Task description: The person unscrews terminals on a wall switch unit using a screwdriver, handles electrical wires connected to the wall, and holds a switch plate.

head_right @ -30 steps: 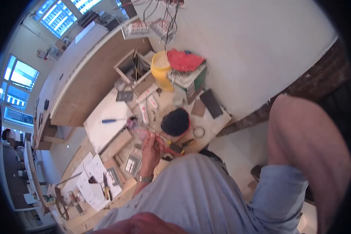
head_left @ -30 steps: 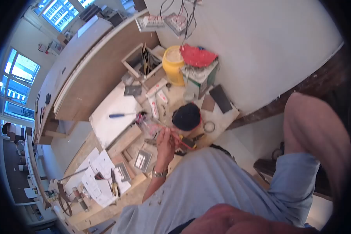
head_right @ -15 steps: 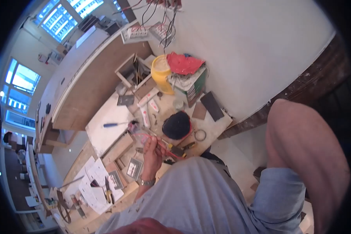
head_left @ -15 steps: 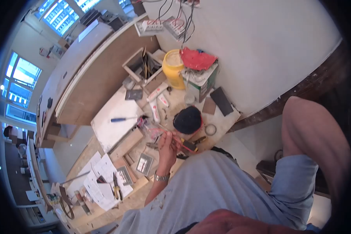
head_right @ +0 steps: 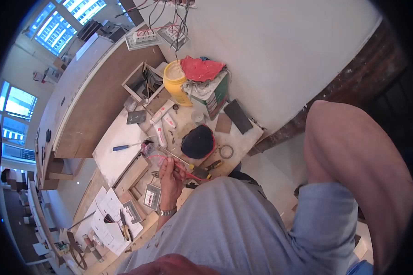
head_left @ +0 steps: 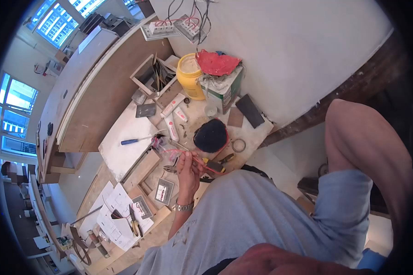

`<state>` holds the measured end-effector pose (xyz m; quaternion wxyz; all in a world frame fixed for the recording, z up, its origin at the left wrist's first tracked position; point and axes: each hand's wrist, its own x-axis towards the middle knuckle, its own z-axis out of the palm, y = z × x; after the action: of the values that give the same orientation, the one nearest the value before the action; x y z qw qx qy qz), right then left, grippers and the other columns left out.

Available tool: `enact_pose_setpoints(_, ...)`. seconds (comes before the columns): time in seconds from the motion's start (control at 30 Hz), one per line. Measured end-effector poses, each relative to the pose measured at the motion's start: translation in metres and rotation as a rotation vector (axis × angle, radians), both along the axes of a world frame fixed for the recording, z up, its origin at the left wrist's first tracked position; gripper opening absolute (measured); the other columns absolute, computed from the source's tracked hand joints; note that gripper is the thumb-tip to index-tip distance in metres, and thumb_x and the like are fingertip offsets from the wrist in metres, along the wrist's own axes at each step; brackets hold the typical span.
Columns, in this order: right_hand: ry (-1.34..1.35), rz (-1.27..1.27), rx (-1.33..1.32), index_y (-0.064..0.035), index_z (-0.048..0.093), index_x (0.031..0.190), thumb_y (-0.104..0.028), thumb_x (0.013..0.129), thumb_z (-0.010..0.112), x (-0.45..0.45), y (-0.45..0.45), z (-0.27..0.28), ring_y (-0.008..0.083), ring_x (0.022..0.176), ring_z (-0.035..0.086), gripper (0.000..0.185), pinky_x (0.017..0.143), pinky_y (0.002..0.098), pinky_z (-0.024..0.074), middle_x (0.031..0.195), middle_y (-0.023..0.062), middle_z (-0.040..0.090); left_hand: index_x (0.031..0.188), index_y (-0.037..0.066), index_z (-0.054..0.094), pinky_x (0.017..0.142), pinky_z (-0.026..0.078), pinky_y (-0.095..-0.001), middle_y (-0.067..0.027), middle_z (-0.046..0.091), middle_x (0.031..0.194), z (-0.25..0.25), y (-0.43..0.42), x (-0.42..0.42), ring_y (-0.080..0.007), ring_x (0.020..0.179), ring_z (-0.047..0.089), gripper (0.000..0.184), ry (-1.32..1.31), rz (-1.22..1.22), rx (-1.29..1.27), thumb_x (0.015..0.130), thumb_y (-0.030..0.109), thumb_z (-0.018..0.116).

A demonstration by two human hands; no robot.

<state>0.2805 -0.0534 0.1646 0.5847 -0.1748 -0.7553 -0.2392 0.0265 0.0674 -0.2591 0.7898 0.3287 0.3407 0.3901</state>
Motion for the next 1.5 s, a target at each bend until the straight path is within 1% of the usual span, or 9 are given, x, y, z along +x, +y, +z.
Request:
enact_pose_setpoints(0.23,0.022,-0.026,-0.039,-0.0137,0.071,0.130,-0.026,0.109,0.055,0.009,0.000,0.010,0.0139,0.133,0.058,0.030,0.121,0.0389,0.0340,0.138,0.0018,0.070,0.108,0.007,0.064,0.054,0.049,-0.0233,-0.0069,0.071,0.080,0.006,-0.010,-0.001,-0.0108,0.061,0.061,0.033,0.018,0.006,0.001,0.115,0.037,0.053)
enact_pose_setpoints(0.33,0.039,-0.008,-0.007,-0.0138,0.071,0.131,-0.026,0.109,0.055,0.010,0.001,0.006,0.0137,0.134,0.058,0.030,0.122,0.0389,0.0336,0.138,0.0015,0.070,0.109,0.008,0.063,0.053,0.048,-0.0238,-0.0064,0.070,0.080,0.004,-0.003,-0.006,-0.0101,0.061,0.061,0.031,0.126,0.018,-0.017,0.115,0.037,0.053)
enact_pose_setpoints(0.63,0.010,-0.011,-0.005,-0.0142,0.071,0.131,-0.026,0.109,0.054,0.011,0.006,0.011,0.0132,0.135,0.057,0.030,0.123,0.0387,0.0325,0.139,0.0008,0.070,0.109,0.007,0.065,0.051,0.045,-0.0247,-0.0080,0.070,0.080,0.011,-0.010,0.007,-0.0125,0.061,0.061,0.028,0.009,0.043,-0.036,0.115,0.031,0.052)
enact_pose_setpoints(0.77,0.032,0.035,0.037,-0.0144,0.071,0.132,-0.026,0.109,0.054,0.017,0.000,0.001,0.0129,0.135,0.057,0.030,0.124,0.0386,0.0320,0.139,0.0004,0.070,0.109,0.007,0.065,0.051,0.045,-0.0248,-0.0077,0.070,0.081,0.011,0.005,-0.010,-0.0124,0.062,0.062,0.029,0.054,0.031,0.021,0.115,0.031,0.051)
enact_pose_setpoints(0.97,0.041,0.026,0.005,-0.0146,0.071,0.132,-0.026,0.109,0.054,0.018,-0.001,0.003,0.0126,0.136,0.057,0.031,0.125,0.0385,0.0313,0.140,-0.0001,0.070,0.109,0.007,0.065,0.052,0.046,-0.0232,-0.0073,0.071,0.080,0.010,-0.004,0.002,-0.0115,0.061,0.061,0.030,0.010,0.021,-0.051,0.115,0.032,0.051)
enact_pose_setpoints(1.1,0.050,0.033,0.029,-0.0148,0.071,0.132,-0.026,0.109,0.054,0.019,-0.006,0.005,0.0124,0.137,0.057,0.031,0.126,0.0384,0.0308,0.140,-0.0004,0.070,0.109,0.007,0.065,0.054,0.048,-0.0251,-0.0067,0.071,0.080,0.005,0.002,0.001,-0.0115,0.063,0.062,0.029,0.060,-0.008,0.029,0.116,0.031,0.051)
enact_pose_setpoints(1.23,0.004,0.060,0.094,-0.0150,0.071,0.133,-0.026,0.109,0.054,0.017,-0.013,-0.002,0.0121,0.138,0.056,0.031,0.127,0.0383,0.0303,0.141,-0.0007,0.070,0.110,0.008,0.062,0.049,0.044,-0.0236,-0.0050,0.071,0.081,-0.004,-0.005,0.004,-0.0098,0.061,0.061,0.028,0.063,0.070,-0.040,0.116,0.033,0.050)
enact_pose_setpoints(1.33,-0.006,0.068,0.100,-0.0151,0.071,0.133,-0.026,0.109,0.054,0.014,-0.012,-0.007,0.0119,0.138,0.056,0.031,0.127,0.0383,0.0299,0.141,-0.0010,0.070,0.110,0.009,0.062,0.050,0.042,-0.0226,-0.0047,0.070,0.081,0.009,-0.007,0.004,-0.0096,0.061,0.060,0.028,0.044,-0.021,-0.014,0.116,0.034,0.050)
enact_pose_setpoints(1.5,0.003,0.076,0.123,-0.0154,0.071,0.133,-0.026,0.109,0.054,0.017,-0.012,-0.020,0.0117,0.139,0.056,0.031,0.128,0.0382,0.0293,0.141,-0.0014,0.070,0.108,0.009,0.063,0.053,0.044,-0.0232,-0.0059,0.070,0.080,0.019,-0.009,-0.002,-0.0109,0.061,0.060,0.029,0.101,0.001,-0.012,0.116,0.034,0.051)
